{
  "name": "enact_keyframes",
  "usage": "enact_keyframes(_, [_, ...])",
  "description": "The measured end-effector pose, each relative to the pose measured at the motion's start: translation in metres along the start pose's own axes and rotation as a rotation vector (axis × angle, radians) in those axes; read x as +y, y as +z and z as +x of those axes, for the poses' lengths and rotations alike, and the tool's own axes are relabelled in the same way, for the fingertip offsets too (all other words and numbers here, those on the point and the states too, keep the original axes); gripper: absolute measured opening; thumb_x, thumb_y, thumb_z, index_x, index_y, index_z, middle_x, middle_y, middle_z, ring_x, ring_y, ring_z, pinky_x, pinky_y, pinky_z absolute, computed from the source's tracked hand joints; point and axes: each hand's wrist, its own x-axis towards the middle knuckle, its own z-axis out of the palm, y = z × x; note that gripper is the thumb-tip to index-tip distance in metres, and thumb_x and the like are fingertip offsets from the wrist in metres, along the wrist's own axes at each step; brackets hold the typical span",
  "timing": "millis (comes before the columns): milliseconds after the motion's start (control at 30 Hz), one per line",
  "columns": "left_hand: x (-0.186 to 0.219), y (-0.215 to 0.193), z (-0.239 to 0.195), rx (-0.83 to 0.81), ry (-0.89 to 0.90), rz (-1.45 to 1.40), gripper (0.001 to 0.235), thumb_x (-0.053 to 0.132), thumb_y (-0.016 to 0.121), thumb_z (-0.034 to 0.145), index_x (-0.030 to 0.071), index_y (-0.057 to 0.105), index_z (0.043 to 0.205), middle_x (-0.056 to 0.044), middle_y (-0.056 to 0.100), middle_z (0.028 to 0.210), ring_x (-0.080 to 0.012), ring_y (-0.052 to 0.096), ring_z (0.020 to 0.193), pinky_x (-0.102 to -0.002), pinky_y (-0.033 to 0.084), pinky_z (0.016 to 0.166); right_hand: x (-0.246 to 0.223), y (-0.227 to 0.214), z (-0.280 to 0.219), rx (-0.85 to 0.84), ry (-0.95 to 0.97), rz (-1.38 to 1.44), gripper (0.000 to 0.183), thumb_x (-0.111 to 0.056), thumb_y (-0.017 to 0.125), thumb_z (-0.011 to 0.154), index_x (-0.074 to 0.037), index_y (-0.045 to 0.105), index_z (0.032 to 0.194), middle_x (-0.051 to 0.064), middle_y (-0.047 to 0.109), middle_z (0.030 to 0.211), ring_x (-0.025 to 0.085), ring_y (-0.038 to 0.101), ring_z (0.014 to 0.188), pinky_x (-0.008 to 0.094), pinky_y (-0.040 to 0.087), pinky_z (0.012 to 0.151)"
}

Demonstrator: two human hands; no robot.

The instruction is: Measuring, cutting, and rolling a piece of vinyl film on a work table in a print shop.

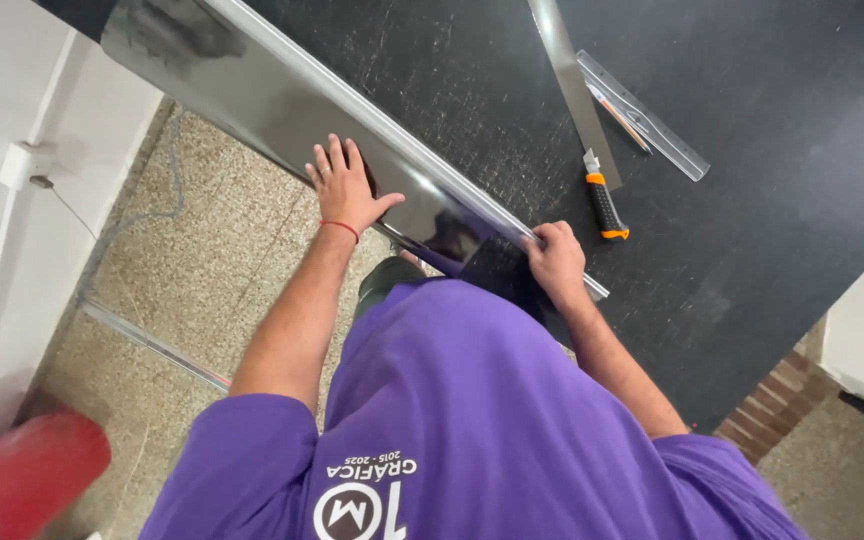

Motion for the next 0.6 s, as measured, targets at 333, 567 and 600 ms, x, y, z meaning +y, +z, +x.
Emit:
enact_keyframes(333, [0.03,-0.006,0.027,0.003,0.006,0.022,0.137,0.078,0.088,0.085,0.001,0.029,0.181,-0.029,0.016,0.186,-0.0574,0.015,0.171,-0.071,0.018,0.14,0.085,-0.091,-0.049,0.319,-0.087,0.175,0.012,-0.027,0.094,0.101,-0.022,0.087,0.108,0.003,0.077,0.106,0.03,0.077,0.093,0.04,0.059,0.085])
enact_keyframes(567, [0.048,0.001,0.069,-0.038,0.131,0.056,0.146,0.085,0.089,0.08,0.006,0.022,0.183,-0.03,0.005,0.187,-0.0602,0.01,0.171,-0.078,0.013,0.136,0.15,-0.125,-0.1,0.548,-0.038,0.137,0.011,-0.017,0.091,0.111,-0.009,0.085,0.109,0.01,0.075,0.102,0.029,0.072,0.096,0.04,0.055,0.089])
enact_keyframes(600, [0.053,0.002,0.079,-0.06,0.15,0.097,0.149,0.091,0.086,0.081,0.008,0.016,0.183,-0.03,0.0,0.187,-0.0611,0.008,0.17,-0.08,0.011,0.134,0.155,-0.13,-0.106,0.568,-0.011,0.072,0.014,-0.019,0.087,0.114,-0.008,0.083,0.106,0.007,0.076,0.103,0.024,0.07,0.1,0.041,0.055,0.094])
